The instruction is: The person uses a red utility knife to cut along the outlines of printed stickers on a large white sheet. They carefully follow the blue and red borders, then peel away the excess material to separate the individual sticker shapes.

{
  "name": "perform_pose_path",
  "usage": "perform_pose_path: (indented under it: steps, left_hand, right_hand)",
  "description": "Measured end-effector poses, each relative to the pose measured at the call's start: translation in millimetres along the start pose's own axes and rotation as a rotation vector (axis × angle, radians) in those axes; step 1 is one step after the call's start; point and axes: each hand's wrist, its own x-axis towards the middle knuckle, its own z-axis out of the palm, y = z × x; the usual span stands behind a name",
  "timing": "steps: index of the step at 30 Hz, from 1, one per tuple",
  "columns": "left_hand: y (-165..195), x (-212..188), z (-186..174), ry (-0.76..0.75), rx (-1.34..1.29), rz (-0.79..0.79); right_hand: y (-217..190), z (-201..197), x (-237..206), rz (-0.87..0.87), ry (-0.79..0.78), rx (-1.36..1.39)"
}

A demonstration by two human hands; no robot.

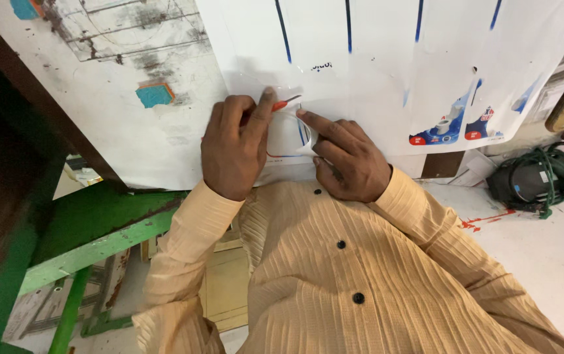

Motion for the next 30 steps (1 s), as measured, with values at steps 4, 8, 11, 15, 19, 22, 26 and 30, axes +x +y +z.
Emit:
perform_pose_path:
  steps: [4, 8, 11, 15, 19, 22, 26, 30]
  left_hand:
    - [-1.6, 3.4, -0.9, -0.005, 0.018, 0.047]
    - [-4.6, 8.5, -2.0, -0.053, -0.003, 0.087]
    - [-8.1, 12.7, -10.0, -0.103, 0.017, 0.123]
    - [-9.0, 6.8, -38.7, -0.211, 0.185, 0.079]
    - [-11.9, 0.4, -50.9, -0.054, 0.056, -0.003]
    - [-12.8, -3.7, -40.0, -0.012, -0.084, -0.074]
    - [-7.6, -10.3, -20.3, -0.076, -0.461, -0.288]
    - [9.3, -15.7, -3.2, -0.207, -0.759, -0.350]
  right_hand:
    - [-3.8, 0.5, 4.0, 0.027, -0.012, -0.049]
    - [-5.8, 1.6, 6.1, 0.051, -0.012, -0.059]
    - [-6.2, 3.1, 7.3, 0.063, -0.006, -0.068]
    - [-7.5, 3.8, 8.8, 0.065, -0.015, -0.061]
    - [-8.3, 2.4, 8.4, 0.042, -0.016, -0.064]
    - [-7.0, 3.5, 5.6, 0.027, -0.007, -0.039]
    - [1.4, 6.7, -2.6, -0.019, 0.054, 0.080]
    - [17.7, 10.6, -16.2, -0.152, 0.191, 0.192]
